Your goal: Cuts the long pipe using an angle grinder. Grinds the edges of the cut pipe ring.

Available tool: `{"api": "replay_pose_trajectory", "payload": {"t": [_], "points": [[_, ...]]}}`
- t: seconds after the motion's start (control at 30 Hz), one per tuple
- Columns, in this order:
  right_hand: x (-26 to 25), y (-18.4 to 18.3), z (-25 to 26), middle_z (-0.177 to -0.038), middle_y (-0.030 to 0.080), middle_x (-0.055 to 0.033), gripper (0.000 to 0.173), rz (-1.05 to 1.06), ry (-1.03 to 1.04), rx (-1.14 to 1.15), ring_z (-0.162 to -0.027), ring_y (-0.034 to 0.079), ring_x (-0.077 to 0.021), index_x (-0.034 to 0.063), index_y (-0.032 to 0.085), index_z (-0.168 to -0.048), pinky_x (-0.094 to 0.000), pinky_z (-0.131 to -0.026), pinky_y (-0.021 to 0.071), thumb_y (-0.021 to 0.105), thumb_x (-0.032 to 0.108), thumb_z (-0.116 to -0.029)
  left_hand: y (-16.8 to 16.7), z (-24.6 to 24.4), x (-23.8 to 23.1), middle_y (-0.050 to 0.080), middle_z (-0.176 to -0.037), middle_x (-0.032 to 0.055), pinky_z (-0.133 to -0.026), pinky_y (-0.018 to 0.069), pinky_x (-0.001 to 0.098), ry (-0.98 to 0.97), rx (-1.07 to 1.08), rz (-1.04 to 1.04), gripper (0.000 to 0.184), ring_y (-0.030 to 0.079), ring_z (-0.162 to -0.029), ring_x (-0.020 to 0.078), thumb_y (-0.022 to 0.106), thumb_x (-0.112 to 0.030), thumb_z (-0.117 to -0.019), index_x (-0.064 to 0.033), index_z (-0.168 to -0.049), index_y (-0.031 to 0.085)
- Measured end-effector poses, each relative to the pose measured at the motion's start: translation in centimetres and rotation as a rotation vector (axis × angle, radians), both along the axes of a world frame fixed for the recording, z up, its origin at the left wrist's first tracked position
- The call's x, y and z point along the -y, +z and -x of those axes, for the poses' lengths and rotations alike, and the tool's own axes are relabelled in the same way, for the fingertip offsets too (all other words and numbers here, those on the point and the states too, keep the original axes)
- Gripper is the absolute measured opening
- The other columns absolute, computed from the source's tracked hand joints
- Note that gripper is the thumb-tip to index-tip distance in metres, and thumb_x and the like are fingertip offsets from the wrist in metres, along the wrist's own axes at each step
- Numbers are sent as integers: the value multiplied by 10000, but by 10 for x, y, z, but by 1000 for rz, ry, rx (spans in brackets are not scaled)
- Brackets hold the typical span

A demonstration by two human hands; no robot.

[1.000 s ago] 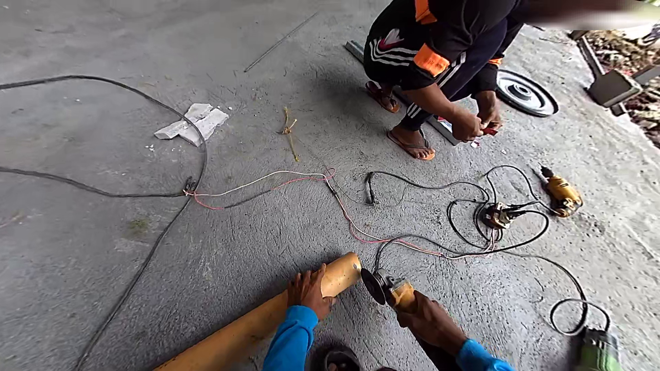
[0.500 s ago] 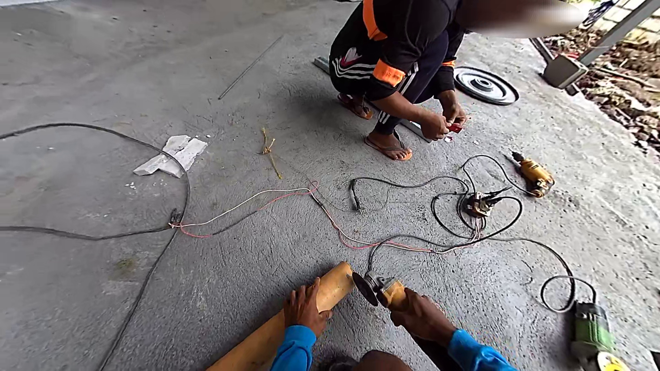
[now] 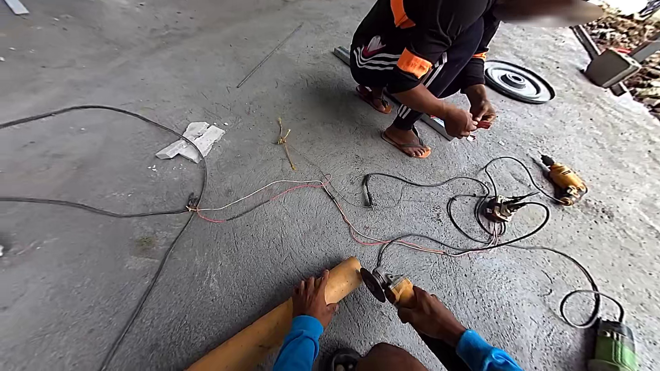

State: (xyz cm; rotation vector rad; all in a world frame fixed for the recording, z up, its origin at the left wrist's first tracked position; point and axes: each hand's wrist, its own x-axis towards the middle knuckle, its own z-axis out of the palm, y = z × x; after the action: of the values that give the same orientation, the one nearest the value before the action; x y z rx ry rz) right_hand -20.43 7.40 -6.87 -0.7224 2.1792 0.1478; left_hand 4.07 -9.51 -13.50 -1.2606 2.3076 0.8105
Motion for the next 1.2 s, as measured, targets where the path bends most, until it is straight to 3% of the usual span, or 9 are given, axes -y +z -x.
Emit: {"api": "replay_pose_trajectory", "payload": {"t": [1.2], "points": [[27, 2, 3, -1056, 709, -153, 726, 21, 30, -12, -1027, 699, -335, 74, 612, -1204, -580, -873, 557, 769, 602, -730, -2, -2, -10, 443, -1581, 100, -1123, 328, 618, -7, -3, 34, 907, 411, -1433, 361, 706, -577, -851, -366, -1623, 278]]}}
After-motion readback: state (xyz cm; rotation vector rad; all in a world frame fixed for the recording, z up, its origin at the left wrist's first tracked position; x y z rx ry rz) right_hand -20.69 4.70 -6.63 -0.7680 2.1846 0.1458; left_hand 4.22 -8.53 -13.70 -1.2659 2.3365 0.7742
